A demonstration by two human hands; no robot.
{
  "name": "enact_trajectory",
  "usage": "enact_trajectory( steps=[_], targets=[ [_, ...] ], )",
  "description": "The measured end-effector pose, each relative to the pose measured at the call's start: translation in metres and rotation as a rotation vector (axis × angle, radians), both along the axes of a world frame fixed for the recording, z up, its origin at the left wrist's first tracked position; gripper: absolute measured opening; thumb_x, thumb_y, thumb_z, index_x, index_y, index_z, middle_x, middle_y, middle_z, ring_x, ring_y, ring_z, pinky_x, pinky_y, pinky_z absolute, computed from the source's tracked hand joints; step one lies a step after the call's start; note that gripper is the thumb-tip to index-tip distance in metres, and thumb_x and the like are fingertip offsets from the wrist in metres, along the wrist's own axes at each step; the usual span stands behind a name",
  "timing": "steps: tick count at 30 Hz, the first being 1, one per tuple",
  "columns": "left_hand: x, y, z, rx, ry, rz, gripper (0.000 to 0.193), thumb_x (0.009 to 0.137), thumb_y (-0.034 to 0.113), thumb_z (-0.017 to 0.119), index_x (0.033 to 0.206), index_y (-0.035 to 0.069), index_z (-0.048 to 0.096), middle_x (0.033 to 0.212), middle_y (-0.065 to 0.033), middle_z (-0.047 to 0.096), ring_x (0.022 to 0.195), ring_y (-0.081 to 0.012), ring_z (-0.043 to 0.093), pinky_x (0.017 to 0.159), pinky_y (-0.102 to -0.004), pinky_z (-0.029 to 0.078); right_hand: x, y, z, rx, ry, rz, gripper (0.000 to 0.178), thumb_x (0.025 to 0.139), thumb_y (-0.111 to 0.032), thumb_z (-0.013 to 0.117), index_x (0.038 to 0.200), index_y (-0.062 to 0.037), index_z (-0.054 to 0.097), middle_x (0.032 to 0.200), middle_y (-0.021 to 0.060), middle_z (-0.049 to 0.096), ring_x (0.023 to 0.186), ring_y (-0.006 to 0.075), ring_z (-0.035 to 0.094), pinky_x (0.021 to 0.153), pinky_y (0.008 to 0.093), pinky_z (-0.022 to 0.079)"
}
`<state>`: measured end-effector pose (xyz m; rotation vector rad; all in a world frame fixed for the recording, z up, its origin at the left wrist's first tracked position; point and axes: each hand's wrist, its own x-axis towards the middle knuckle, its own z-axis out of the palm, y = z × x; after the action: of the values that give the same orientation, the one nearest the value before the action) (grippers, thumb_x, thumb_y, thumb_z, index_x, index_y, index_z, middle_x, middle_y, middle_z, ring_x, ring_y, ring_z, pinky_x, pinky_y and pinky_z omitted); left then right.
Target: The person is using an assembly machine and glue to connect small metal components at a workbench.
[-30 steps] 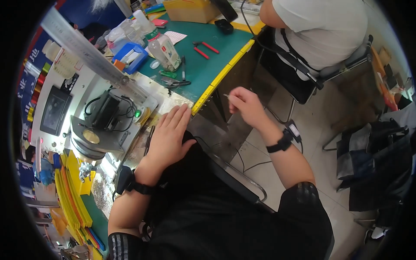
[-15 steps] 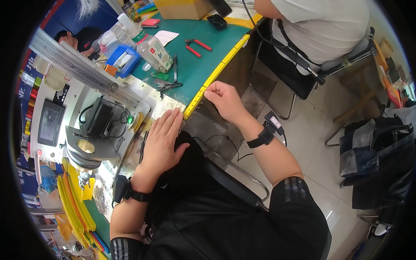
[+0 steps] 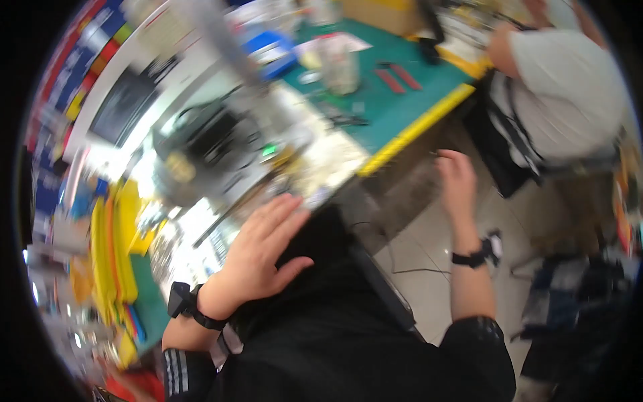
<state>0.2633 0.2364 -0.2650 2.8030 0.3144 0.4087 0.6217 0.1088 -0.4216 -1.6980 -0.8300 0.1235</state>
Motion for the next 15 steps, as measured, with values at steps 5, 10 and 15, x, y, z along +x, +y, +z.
enact_trajectory(
  steps=[5, 10, 15],
  targets=[
    [-0.124, -0.012, -0.003, -0.057, -0.183, 0.193, 0.026, 0.078, 0.013, 0.08, 0.101, 0.006, 0.072, 0.088, -0.0104, 0.069, 0.082, -0.029, 0.067, 0.071, -0.0374, 0.052, -0.091, 0.014, 0.076, 0.372, -0.09, 0.268, 0.015, 0.101, -0.002, 0.047, 0.107, 0.0039, 0.06, 0.1, 0.0089, 0.061, 0.093, 0.0147, 0.056, 0.087, 0.0273, 0.046],
    [-0.262, -0.007, -0.024, 0.025, -0.451, 0.845, 0.012, 0.079, 0.004, 0.074, 0.073, 0.006, 0.064, 0.066, -0.0089, 0.058, 0.063, -0.0261, 0.057, 0.059, -0.0356, 0.044, -0.267, 0.064, 0.142, 0.251, -0.523, 1.214, 0.031, 0.078, -0.012, 0.076, 0.106, -0.0025, 0.066, 0.094, 0.0119, 0.065, 0.086, 0.0317, 0.064, 0.075, 0.0395, 0.05],
    [-0.312, 0.009, -0.054, -0.078, -0.598, 1.07, 0.012, 0.081, 0.007, 0.076, 0.086, 0.002, 0.065, 0.076, -0.0091, 0.061, 0.069, -0.0225, 0.059, 0.066, -0.0304, 0.049, -0.403, 0.114, 0.138, -0.06, -0.87, 1.336, 0.044, 0.081, -0.024, 0.076, 0.116, -0.0032, 0.061, 0.104, 0.0113, 0.062, 0.095, 0.0295, 0.06, 0.08, 0.041, 0.047]
  ],
)
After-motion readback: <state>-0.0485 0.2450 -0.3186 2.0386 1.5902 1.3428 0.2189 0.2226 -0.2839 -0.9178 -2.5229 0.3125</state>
